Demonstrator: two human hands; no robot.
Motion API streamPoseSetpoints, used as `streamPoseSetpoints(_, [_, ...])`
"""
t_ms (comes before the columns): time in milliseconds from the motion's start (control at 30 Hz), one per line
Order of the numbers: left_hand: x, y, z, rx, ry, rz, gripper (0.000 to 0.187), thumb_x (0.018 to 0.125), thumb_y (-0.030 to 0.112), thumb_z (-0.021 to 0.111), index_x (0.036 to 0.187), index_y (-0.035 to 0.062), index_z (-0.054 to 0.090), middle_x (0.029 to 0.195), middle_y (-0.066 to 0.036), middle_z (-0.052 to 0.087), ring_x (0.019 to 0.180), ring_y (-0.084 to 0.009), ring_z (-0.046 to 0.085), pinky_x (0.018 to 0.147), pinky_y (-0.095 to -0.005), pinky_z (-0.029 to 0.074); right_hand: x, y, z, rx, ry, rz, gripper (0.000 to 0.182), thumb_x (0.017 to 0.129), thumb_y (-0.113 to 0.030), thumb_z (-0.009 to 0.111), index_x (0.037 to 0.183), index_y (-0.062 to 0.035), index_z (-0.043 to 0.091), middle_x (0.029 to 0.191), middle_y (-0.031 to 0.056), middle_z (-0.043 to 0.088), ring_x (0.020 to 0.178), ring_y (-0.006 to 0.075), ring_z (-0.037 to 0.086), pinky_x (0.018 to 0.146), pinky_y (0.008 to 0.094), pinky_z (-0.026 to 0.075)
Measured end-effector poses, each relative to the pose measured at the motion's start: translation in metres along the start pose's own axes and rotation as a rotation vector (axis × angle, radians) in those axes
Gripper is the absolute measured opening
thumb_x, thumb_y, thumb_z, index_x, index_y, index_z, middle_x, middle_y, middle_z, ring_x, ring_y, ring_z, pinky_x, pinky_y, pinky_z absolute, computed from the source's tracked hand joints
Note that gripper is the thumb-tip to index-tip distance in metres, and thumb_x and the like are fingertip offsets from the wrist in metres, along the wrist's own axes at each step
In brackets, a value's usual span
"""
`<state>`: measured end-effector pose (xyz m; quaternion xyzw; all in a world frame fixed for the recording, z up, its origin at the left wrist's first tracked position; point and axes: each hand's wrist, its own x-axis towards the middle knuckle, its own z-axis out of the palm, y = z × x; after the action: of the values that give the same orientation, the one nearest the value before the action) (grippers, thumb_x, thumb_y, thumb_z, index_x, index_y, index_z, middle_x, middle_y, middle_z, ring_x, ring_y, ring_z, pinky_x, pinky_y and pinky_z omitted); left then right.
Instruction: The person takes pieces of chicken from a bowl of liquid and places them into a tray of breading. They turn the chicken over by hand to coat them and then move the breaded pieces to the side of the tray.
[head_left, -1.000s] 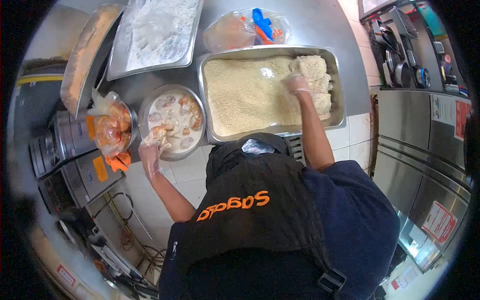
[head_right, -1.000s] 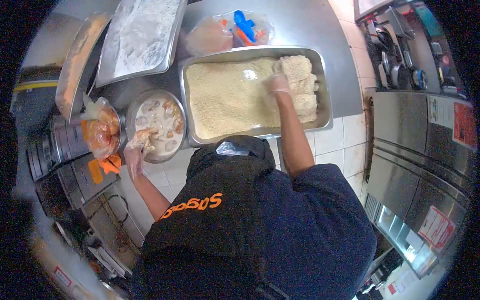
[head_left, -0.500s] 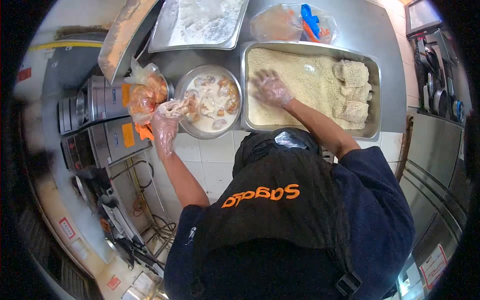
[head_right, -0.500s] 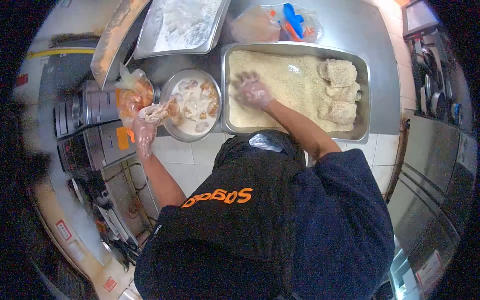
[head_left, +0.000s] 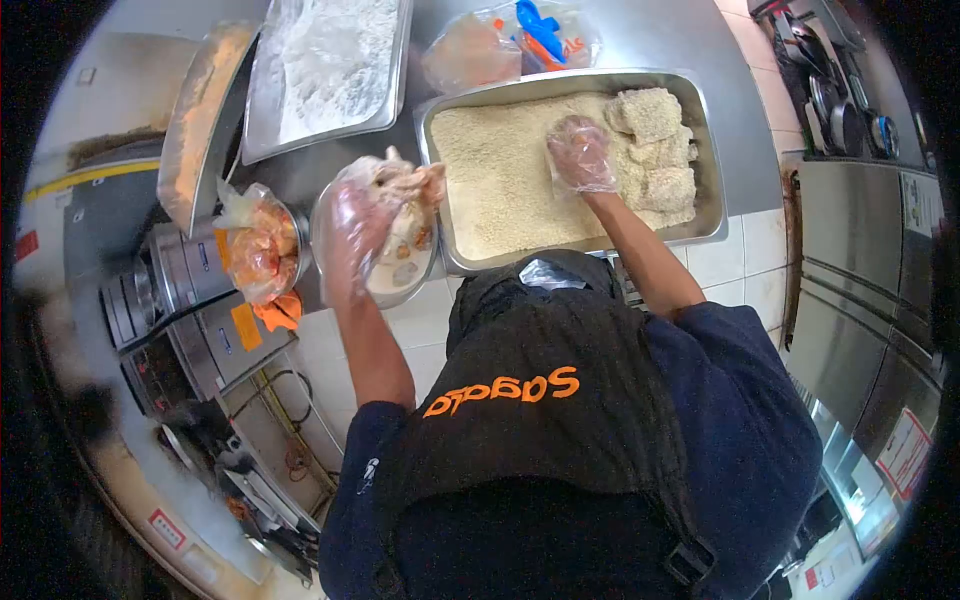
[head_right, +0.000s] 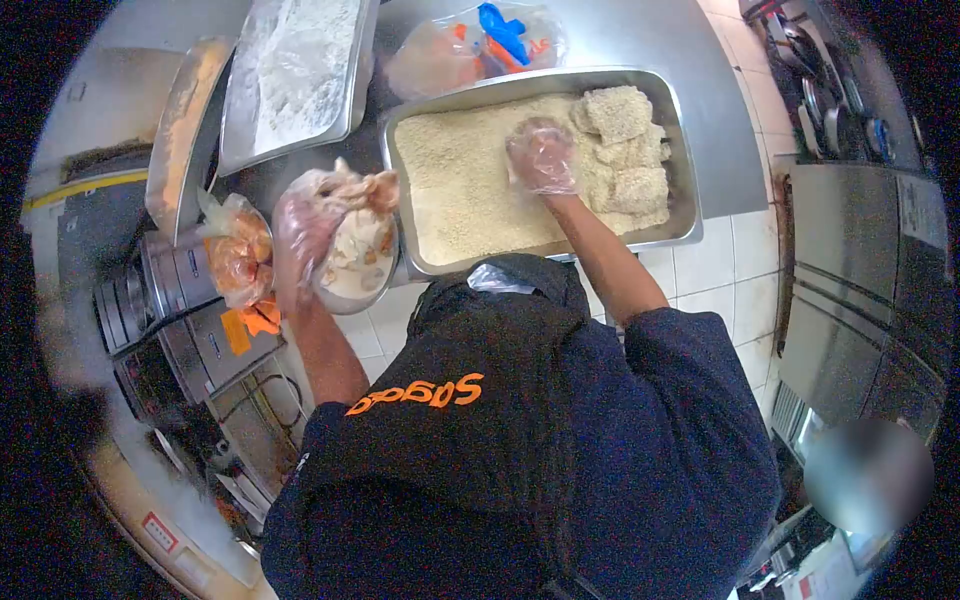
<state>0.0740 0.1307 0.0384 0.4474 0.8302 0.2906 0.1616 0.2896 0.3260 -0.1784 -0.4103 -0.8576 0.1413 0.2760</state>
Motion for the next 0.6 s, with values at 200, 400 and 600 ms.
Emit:
streamPoseSetpoints(200, [0.02, 0.01, 0.086, -0.174, -0.109, 0.253, 0.012, 0.07, 0.009, 0.066, 0.08, 0.003, 0.065, 0.076, -0.01, 0.062, 0.071, -0.0221, 0.06, 0.068, -0.032, 0.046, -0.006, 0.011, 0.006, 0.054, -0.008, 0.138, 0.031, 0.078, -0.035, 0.056, 0.091, -0.0062, 0.062, 0.094, 0.0164, 0.06, 0.089, 0.033, 0.057, 0.079, 0.0458, 0.042])
streamPoseSetpoints(400, [-0.008, -0.001, 0.085, -0.291, -0.111, 0.058, 0.009, 0.068, 0.001, 0.063, 0.077, 0.0029, 0.063, 0.073, -0.008, 0.064, 0.066, -0.0187, 0.06, 0.064, -0.031, 0.049, 0.006, 0.017, 0.025, 0.178, -0.213, 0.226, 0.027, 0.077, -0.031, 0.057, 0.088, -0.0063, 0.061, 0.086, 0.0178, 0.061, 0.081, 0.0326, 0.059, 0.071, 0.0431, 0.046])
streamPoseSetpoints(600, [-0.044, -0.137, 0.053, -0.227, 0.18, -0.135, 0.012, 0.07, 0.004, 0.066, 0.082, 0.0027, 0.063, 0.071, -0.006, 0.062, 0.065, -0.0163, 0.06, 0.063, -0.0278, 0.049, 0.038, 0.037, 0.075, -0.1, -0.36, -0.144, 0.016, 0.077, -0.02, 0.053, 0.078, -0.0059, 0.06, 0.078, 0.017, 0.06, 0.074, 0.0314, 0.058, 0.064, 0.0427, 0.046])
